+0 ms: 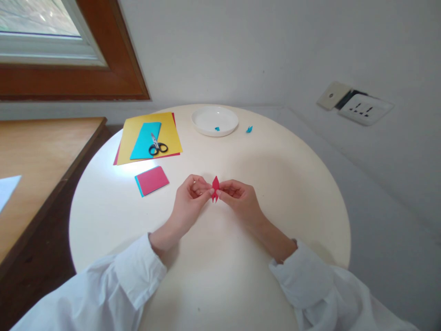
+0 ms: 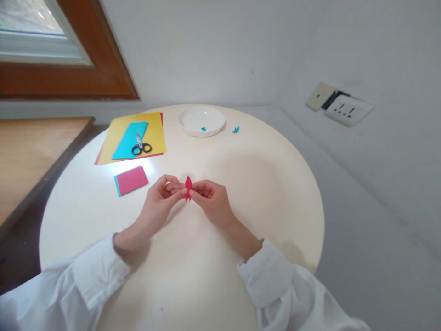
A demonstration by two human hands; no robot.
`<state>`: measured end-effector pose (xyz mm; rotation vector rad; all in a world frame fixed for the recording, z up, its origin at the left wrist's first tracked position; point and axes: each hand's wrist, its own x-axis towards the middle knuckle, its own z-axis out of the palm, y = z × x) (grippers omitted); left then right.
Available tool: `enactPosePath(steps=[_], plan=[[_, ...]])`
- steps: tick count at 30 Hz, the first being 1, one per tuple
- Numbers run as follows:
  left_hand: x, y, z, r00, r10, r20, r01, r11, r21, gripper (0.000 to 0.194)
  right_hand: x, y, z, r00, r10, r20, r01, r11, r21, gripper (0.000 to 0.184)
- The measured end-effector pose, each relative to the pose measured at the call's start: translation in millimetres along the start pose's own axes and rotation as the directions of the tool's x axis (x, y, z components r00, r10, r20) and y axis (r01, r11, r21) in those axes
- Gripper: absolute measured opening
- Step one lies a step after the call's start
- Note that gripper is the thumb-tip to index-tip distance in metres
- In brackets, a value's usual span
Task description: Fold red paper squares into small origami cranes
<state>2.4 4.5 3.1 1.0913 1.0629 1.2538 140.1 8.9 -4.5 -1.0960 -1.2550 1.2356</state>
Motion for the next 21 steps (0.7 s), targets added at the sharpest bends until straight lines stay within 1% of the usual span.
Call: enactPosePath(steps=[3, 7, 11, 15, 21], plan=[[1, -3, -1.5, 0.998, -0.042, 0.047, 0.043, 0.999, -0.02, 0.023, 0, 0, -1, 1.0, -0.011, -0.016, 0.01, 1.0, -0.026, 0.011], [1, -5, -3.3, 0.991, -0.07, 0.117, 0.073, 0.997, -0.022, 0.019, 0, -1, -2, 1.0, -0.008, -0.014, 0.008, 1.0, -0.02, 0.01], [0, -3, -3.8, 0.988, -0.087, 0.131, 0.085, 0.996, 0.017, 0.017, 0, 0, -2, 1.0, -0.002, -0.012, 0.002, 1.0, -0.001, 0.009], [0, 0, -2.9, 0.992, -0.068, 0.103, 0.059, 0.995, 0.085, 0.014, 0, 0, 0, 1.0, 0.012, -0.009, -0.012, 1.0, 0.008, 0.009], [-1, 5, -1.2, 0.99, -0.004, 0.143, -0.025, 0.979, 0.2, 0.014, 1, 0, 0, 0.999, 0.044, 0.001, -0.044, 0.999, 0.015, 0.011]])
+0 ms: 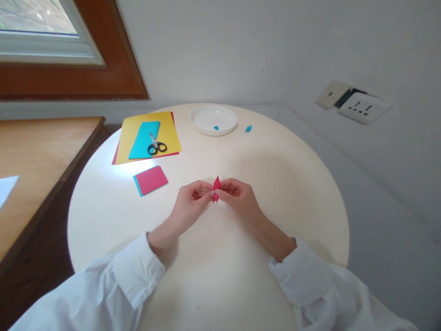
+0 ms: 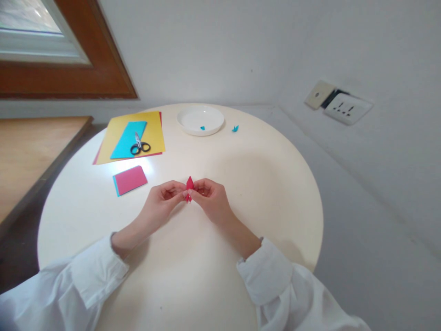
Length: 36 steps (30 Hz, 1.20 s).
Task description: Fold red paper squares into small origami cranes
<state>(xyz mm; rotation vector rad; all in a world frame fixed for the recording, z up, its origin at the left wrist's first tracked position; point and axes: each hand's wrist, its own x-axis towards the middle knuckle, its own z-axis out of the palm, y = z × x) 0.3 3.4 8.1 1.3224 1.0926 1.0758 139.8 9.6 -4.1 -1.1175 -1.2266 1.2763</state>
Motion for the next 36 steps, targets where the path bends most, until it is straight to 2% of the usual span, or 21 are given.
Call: enactPosePath(steps=[4, 9, 22, 30, 36], plan=[[-1, -1, 0.5, 0.999, 0.028, -0.024, -0.029, 0.999, -0.027, 0.015, 0, -1, 0, 1.0, 0.009, 0.021, -0.009, 1.0, -0.007, 0.013], [0, -3, 0.9, 1.0, -0.007, -0.009, 0.007, 0.996, -0.085, 0.021, 0, 1, -2, 0.999, -0.026, 0.042, 0.027, 0.999, -0.023, 0.015], [1, -7, -1.7, 0.997, -0.058, 0.057, 0.058, 0.998, 0.001, 0.008, 1, 2, -3, 0.999, -0.034, -0.025, 0.033, 0.998, -0.058, 0.011], [3, -14, -3.0, 0.964, -0.161, 0.211, 0.199, 0.965, -0.171, 0.006, 1, 2, -4, 0.998, -0.038, -0.052, 0.035, 0.998, -0.049, 0.011], [3, -17, -4.4, 0.974, -0.128, 0.188, 0.151, 0.982, -0.114, 0.005, 1, 1, -4, 0.997, -0.052, -0.055, 0.049, 0.997, -0.062, 0.012]])
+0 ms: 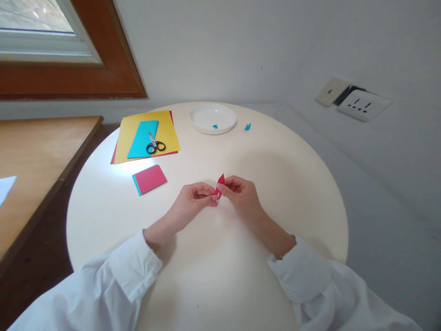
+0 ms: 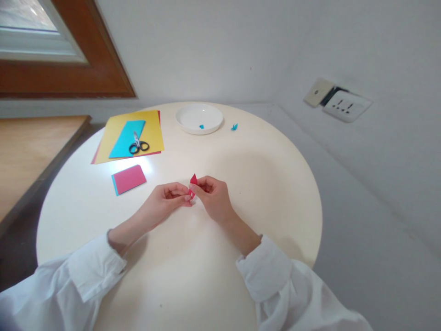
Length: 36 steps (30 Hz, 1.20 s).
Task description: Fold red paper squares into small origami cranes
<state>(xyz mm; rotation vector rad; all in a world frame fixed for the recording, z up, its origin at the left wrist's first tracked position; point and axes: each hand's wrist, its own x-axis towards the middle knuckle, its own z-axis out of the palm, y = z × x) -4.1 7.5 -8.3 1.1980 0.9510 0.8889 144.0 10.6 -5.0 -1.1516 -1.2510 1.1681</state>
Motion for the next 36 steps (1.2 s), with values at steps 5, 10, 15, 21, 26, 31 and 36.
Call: enactPosePath(steps=[5, 10, 15, 21, 26, 31, 36], plan=[[0, 1, -0.4, 0.999, 0.032, -0.004, -0.031, 0.998, 0.06, 0.005, 0, 0, 0, 1.0, -0.006, -0.026, 0.006, 1.0, 0.001, 0.011], [1, 0, -0.5, 0.998, 0.058, 0.011, -0.058, 0.995, 0.077, 0.005, 0, 0, 1, 0.999, -0.021, -0.038, 0.02, 1.0, -0.012, 0.01], [1, -1, -0.7, 0.997, 0.073, 0.013, -0.074, 0.995, 0.069, 0.006, 0, -1, 0, 0.999, -0.024, -0.041, 0.024, 1.0, -0.015, 0.009], [1, 0, 0.4, 0.999, 0.047, 0.0, -0.047, 0.996, 0.072, 0.004, 1, 1, 0, 0.998, -0.013, -0.057, 0.013, 1.0, 0.004, 0.009], [-1, 6, 3.3, 1.0, 0.025, 0.007, -0.026, 0.994, 0.105, 0.004, 1, -1, 2, 0.998, 0.018, -0.059, -0.018, 1.0, 0.0, 0.01], [-3, 11, 4.6, 0.999, 0.047, -0.02, -0.042, 0.979, 0.197, 0.008, 0, -3, 3, 0.999, 0.039, -0.03, -0.039, 0.999, -0.002, 0.012], [-3, 9, 2.2, 0.995, 0.096, -0.031, -0.083, 0.951, 0.298, 0.012, 0, -1, 2, 0.998, 0.048, 0.03, -0.047, 0.998, -0.038, 0.016]])
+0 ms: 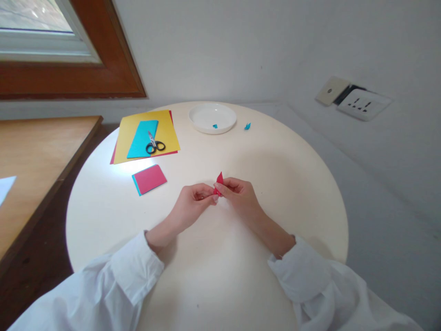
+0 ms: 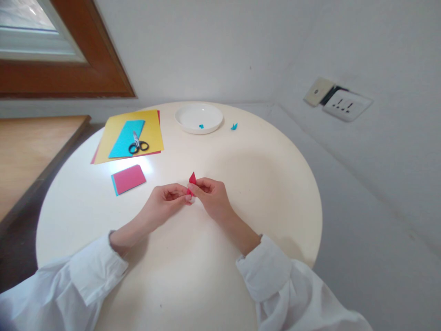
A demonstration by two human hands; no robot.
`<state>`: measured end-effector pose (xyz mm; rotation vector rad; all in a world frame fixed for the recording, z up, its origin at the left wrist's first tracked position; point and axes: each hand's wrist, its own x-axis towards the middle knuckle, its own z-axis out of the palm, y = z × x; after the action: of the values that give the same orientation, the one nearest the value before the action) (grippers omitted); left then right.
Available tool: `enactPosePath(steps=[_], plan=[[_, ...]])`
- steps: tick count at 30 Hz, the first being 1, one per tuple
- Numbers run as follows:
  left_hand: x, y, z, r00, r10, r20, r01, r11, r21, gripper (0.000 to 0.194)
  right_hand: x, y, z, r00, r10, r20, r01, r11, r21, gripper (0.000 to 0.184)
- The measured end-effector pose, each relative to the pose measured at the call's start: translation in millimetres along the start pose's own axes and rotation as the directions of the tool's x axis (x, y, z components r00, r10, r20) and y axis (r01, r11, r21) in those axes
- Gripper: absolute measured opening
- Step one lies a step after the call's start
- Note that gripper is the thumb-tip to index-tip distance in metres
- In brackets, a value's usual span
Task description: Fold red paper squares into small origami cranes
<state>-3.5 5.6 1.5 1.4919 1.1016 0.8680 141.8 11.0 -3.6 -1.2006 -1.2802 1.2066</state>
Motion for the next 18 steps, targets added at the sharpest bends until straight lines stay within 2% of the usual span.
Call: enactPosePath(steps=[13, 18], plan=[[-1.0, -4.5, 4.2, 0.999, 0.033, -0.014, -0.032, 0.998, 0.046, 0.021, -1.9, -1.5, 3.6, 0.998, -0.038, -0.043, 0.037, 0.999, -0.034, 0.02], [-1.5, -4.4, 4.9, 1.0, -0.001, -0.007, 0.001, 1.0, -0.013, 0.022, -1.5, -0.9, 3.2, 0.998, -0.052, -0.041, 0.05, 0.998, -0.038, 0.021]])
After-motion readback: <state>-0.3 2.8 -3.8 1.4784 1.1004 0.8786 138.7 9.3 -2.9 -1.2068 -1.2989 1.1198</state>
